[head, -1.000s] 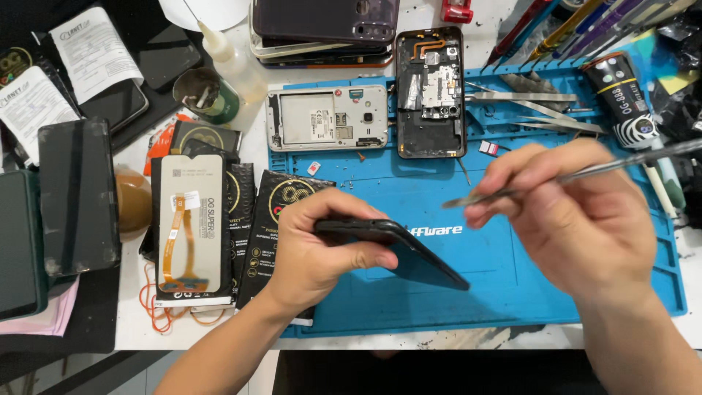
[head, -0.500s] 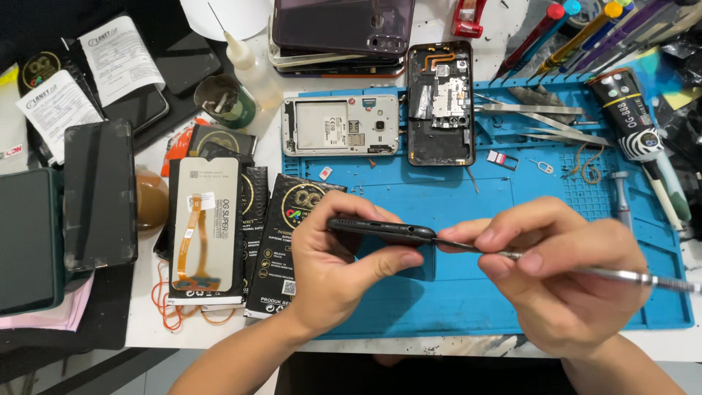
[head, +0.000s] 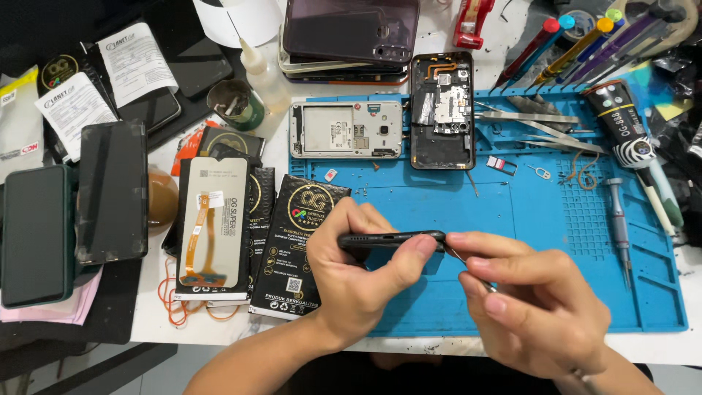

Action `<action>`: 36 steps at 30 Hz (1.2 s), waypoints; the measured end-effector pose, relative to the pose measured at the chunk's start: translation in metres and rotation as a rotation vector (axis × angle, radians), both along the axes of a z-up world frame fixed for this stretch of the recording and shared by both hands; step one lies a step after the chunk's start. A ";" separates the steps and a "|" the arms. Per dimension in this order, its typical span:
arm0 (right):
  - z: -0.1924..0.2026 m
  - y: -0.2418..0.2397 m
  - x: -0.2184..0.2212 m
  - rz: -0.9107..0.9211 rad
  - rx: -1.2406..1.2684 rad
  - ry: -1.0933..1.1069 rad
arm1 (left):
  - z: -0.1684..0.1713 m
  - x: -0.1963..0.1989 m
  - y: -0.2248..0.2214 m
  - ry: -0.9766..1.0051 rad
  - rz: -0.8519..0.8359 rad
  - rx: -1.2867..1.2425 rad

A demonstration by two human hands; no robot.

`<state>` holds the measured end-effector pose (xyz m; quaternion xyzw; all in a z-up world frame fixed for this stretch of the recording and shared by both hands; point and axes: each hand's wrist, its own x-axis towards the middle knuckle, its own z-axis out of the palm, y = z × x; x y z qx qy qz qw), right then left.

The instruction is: The person uses a metal prying tool to separate the back cover of a smartphone. They then use a screwdriver to remove screws from the internal chassis and disconnect ribbon cables from the motherboard.

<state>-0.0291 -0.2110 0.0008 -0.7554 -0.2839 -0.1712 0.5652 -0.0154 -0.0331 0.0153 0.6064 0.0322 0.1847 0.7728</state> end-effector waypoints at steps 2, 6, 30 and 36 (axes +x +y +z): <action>0.010 -0.003 0.018 0.072 0.000 -0.058 | 0.000 -0.001 0.003 -0.009 -0.029 -0.004; 0.016 -0.010 0.032 0.243 0.109 -0.022 | -0.004 0.000 0.006 -0.044 -0.108 0.008; 0.016 -0.017 0.029 0.219 0.068 -0.035 | -0.024 0.004 -0.011 -0.200 0.224 0.603; 0.016 -0.046 0.031 0.235 0.272 0.229 | -0.022 -0.002 -0.009 -0.268 0.208 0.869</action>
